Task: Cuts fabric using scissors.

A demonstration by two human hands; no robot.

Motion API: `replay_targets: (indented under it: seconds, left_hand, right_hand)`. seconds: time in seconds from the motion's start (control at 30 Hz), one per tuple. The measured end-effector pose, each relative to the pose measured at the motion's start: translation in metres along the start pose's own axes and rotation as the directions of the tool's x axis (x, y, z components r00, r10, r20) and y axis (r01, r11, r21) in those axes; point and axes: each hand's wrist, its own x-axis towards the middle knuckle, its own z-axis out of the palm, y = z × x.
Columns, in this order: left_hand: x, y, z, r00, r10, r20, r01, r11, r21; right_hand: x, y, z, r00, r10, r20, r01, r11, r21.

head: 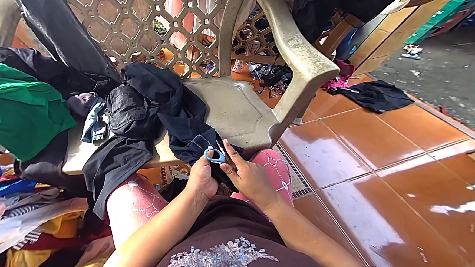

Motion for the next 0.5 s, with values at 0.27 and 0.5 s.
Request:
replay_targets:
  seconds: [0.27, 0.5]
  left_hand:
    - [0.005, 0.01, -0.007, 0.994, 0.01, 0.111, -0.006, 1.0, -0.031]
    - [0.007, 0.005, -0.009, 0.992, 0.014, 0.127, -0.019, 0.999, 0.038]
  right_hand:
    - [0.0, 0.008, -0.009, 0.989, 0.08, 0.121, -0.103, 0.974, 0.203]
    - [-0.005, 0.005, -0.005, 0.998, -0.051, 0.033, 0.043, 0.981, 0.189]
